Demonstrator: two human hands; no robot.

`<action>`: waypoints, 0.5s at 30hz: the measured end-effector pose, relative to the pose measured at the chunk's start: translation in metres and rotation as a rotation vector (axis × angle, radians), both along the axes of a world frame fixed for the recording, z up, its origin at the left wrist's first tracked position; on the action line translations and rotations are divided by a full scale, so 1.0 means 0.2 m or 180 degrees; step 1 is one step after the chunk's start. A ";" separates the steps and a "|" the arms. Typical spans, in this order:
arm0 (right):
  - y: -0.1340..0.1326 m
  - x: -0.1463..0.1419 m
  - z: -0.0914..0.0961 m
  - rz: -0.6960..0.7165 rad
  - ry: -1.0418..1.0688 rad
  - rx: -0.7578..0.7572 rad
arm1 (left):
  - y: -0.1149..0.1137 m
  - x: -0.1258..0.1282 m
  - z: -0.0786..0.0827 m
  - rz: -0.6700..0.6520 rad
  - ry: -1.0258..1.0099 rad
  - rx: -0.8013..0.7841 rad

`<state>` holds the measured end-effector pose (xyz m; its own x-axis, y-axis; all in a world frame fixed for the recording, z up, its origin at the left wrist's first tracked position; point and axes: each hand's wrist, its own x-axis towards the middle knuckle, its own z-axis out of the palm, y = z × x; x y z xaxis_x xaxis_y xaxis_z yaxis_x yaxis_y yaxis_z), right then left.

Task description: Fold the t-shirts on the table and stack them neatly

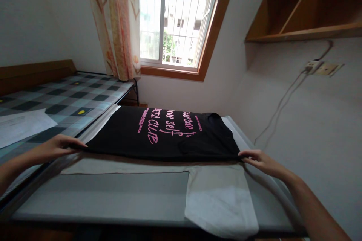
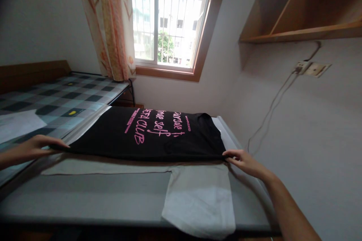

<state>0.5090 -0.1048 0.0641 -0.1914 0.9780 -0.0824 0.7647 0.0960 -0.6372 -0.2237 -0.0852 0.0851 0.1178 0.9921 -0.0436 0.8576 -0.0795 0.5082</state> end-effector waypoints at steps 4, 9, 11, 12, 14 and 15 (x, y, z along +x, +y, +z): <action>-0.04 0.01 -0.03 0.0047 -0.0061 -0.0238 | 0.00 -0.02 -0.05 -0.0039 -0.0420 -0.0840; -0.11 0.01 0.05 0.0252 0.0034 -0.0663 | -0.04 -0.06 -0.02 0.0349 -0.0445 -0.1149; -0.11 0.00 0.08 0.0333 0.0086 -0.0809 | -0.03 -0.10 -0.01 0.0325 -0.0480 -0.1335; -0.10 0.00 0.10 0.0348 0.0125 -0.0839 | -0.01 -0.12 -0.01 0.0307 -0.0549 -0.1369; -0.07 -0.01 0.11 0.0289 0.0255 -0.0757 | 0.04 -0.16 -0.03 0.0386 -0.0786 -0.1169; -0.04 -0.02 0.12 0.0216 0.0337 -0.0655 | 0.07 -0.17 -0.03 0.0488 -0.0933 -0.0951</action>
<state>0.5054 -0.1131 0.0872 -0.2744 0.9273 -0.2546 0.6887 0.0047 -0.7250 -0.2571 -0.0720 0.0781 0.0204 0.9480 -0.3177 0.6642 0.2246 0.7130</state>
